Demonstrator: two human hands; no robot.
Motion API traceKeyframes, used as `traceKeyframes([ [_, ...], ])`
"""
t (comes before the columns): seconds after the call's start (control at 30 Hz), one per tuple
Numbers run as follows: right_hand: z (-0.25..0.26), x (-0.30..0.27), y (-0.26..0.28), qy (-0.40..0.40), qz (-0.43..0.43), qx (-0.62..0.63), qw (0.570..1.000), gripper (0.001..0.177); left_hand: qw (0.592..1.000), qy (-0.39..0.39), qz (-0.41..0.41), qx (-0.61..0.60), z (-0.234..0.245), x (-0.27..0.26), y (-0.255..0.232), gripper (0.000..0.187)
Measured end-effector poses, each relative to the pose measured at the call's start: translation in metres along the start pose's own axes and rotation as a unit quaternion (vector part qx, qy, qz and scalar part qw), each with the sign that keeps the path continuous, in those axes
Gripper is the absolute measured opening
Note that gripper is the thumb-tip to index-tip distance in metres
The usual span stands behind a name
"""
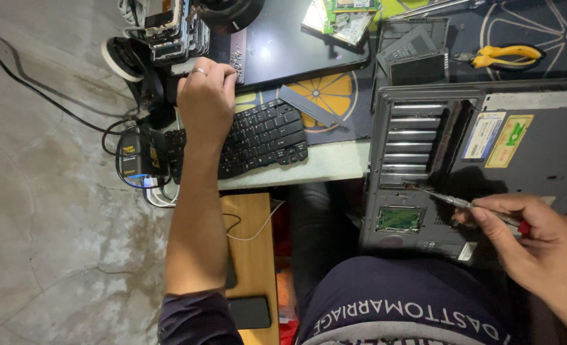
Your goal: The person disassembles a laptop by removing the bottom cover and unscrewing several screws from the chassis. They use a screwdriver to remove screws and place them on the table, then lift off the cover to expose internal components.
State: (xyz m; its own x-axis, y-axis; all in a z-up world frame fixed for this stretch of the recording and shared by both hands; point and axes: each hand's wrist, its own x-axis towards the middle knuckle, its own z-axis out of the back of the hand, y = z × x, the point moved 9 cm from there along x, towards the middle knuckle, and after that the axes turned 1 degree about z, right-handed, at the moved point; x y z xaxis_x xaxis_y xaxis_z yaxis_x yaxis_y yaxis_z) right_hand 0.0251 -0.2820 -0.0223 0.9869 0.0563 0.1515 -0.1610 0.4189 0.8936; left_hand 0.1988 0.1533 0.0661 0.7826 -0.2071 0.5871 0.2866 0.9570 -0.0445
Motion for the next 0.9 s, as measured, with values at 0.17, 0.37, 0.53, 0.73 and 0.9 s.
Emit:
traceKeyframes([
  [0.17,0.0,0.0,-0.003,-0.009,-0.022,-0.003,1.0,0.016,0.993,-0.024,0.085,-0.085,0.016,-0.005,-0.003,0.008],
  [0.37,-0.005,0.007,0.008,-0.023,-0.006,0.085,0.996,0.012,0.896,0.014,0.265,-0.356,0.007,-0.05,-0.075,0.006],
  [0.53,-0.005,0.01,0.026,-0.052,0.024,0.105,0.993,0.01,0.641,0.146,0.354,-0.665,-0.037,-0.108,-0.189,0.009],
  [0.73,-0.007,0.007,0.048,-0.063,0.08,0.111,0.989,0.012,0.37,0.084,0.405,-0.832,-0.06,-0.124,-0.236,0.01],
  [0.9,-0.001,0.003,0.056,-0.078,0.103,0.126,0.984,0.011,0.386,0.063,0.404,-0.827,-0.06,-0.123,-0.236,0.01],
])
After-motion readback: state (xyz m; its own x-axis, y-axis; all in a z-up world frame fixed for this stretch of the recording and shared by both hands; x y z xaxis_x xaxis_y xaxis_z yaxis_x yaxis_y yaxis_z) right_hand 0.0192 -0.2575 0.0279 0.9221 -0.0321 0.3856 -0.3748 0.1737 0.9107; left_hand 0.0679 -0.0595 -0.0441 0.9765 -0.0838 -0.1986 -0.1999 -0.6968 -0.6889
